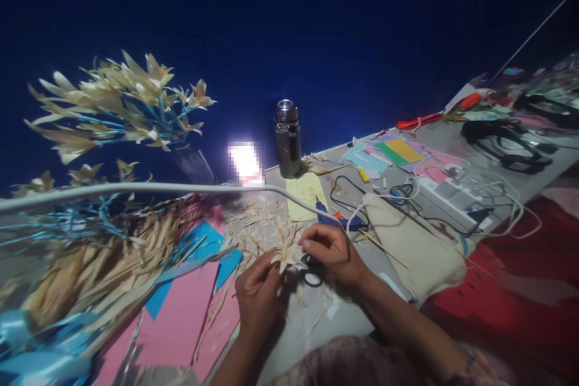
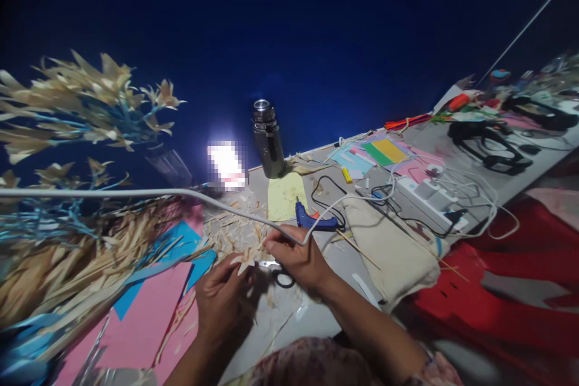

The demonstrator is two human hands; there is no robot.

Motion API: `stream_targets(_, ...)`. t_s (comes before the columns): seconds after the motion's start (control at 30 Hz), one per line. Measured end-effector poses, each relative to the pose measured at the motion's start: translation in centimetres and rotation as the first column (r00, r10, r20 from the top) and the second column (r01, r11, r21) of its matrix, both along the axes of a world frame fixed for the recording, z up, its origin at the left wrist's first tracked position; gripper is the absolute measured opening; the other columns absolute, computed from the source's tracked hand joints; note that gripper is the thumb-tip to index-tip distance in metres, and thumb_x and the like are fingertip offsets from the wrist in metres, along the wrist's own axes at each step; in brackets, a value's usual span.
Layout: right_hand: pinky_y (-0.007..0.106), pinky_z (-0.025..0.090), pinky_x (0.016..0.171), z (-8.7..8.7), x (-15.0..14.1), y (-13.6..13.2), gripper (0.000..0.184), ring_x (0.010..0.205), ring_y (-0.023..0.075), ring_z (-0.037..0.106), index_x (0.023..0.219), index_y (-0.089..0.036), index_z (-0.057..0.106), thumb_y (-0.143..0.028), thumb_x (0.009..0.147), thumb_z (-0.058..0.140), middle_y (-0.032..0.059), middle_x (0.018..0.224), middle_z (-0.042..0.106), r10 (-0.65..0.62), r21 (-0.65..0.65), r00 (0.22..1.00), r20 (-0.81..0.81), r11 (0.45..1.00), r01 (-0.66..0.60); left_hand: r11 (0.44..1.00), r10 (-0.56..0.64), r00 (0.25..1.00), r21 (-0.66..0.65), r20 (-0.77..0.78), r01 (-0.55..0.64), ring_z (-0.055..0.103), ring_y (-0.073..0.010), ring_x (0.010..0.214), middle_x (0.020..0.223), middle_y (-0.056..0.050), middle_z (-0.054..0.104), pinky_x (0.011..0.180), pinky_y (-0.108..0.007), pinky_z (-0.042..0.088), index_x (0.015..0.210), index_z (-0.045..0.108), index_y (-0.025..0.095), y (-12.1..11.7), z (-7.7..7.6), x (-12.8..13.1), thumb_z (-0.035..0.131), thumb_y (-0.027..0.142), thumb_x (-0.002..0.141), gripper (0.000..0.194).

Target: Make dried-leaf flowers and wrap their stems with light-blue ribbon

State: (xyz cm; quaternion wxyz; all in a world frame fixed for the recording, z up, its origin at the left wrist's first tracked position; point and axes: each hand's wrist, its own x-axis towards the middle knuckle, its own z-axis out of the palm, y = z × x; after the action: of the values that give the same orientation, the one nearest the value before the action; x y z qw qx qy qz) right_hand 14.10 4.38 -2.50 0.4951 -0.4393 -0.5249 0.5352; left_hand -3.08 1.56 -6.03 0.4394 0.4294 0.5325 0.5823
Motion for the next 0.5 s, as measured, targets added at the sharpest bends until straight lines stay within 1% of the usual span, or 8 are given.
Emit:
stream_targets(0.03,0.026,0.042,0.062,-0.2,-0.1,-0.1,0.012,0.066,0.0145,0.055,0.079,-0.017,0.072,-0.029,0.080,0.070,0.0011,0.073,0.065,0.017,-0.008,1.000,0.002,1.000,-0.017,1.000,0.003,0.999,-0.021,0.032,-0.003,0.063,-0.0183,0.059,0.069,-0.004,0.070,0.053,-0.027,0.052,0.074,0.079,0.018,0.0,-0.1,0.1,0.083,0.030,0.073,0.013)
stream_targets(0.13,0.025,0.039,0.058,-0.4,-0.3,-0.5,0.013,0.062,0.0126,0.051,0.078,-0.017,0.071,-0.030,0.080,0.071,-0.0003,0.070,0.063,0.048,-0.036,0.999,-0.002,0.998,-0.048,0.999,-0.009,0.999,-0.035,0.047,0.010,0.061,-0.0167,0.058,0.068,-0.003,0.068,0.053,-0.027,0.051,0.073,0.078,0.018,0.0,-0.2,0.3,0.083,0.030,0.071,0.014)
stream_targets(0.27,0.026,0.043,0.063,0.2,0.0,-0.4,0.020,0.067,0.0142,0.055,0.078,-0.017,0.069,-0.035,0.086,0.067,0.0010,0.073,0.064,0.064,-0.007,0.998,-0.029,0.998,-0.065,0.998,-0.061,0.998,-0.021,0.012,0.062,0.059,-0.0150,0.056,0.065,-0.001,0.066,0.055,-0.026,0.050,0.075,0.077,0.020,0.0,-0.6,0.3,0.077,0.028,0.079,0.009)
stream_targets(0.37,0.026,0.042,0.064,0.6,0.3,0.1,0.022,0.069,0.0146,0.055,0.079,-0.017,0.068,-0.035,0.090,0.063,0.0011,0.074,0.064,0.093,0.045,0.995,0.040,0.995,-0.094,0.989,-0.122,0.985,0.074,-0.121,0.132,0.063,-0.0172,0.061,0.069,-0.002,0.070,0.060,-0.028,0.051,0.077,0.077,0.021,0.0,-0.5,0.1,0.071,0.028,0.085,0.012)
stream_targets(0.5,0.024,0.035,0.057,1.0,0.7,0.6,0.018,0.063,0.0128,0.050,0.078,-0.017,0.069,-0.034,0.083,0.069,-0.0013,0.068,0.059,0.179,0.063,0.970,0.163,0.979,-0.192,0.948,-0.145,0.931,0.223,-0.336,0.228,0.070,-0.0198,0.073,0.078,-0.004,0.077,0.069,-0.029,0.053,0.078,0.077,0.022,0.2,0.5,0.0,0.064,0.025,0.089,0.017)
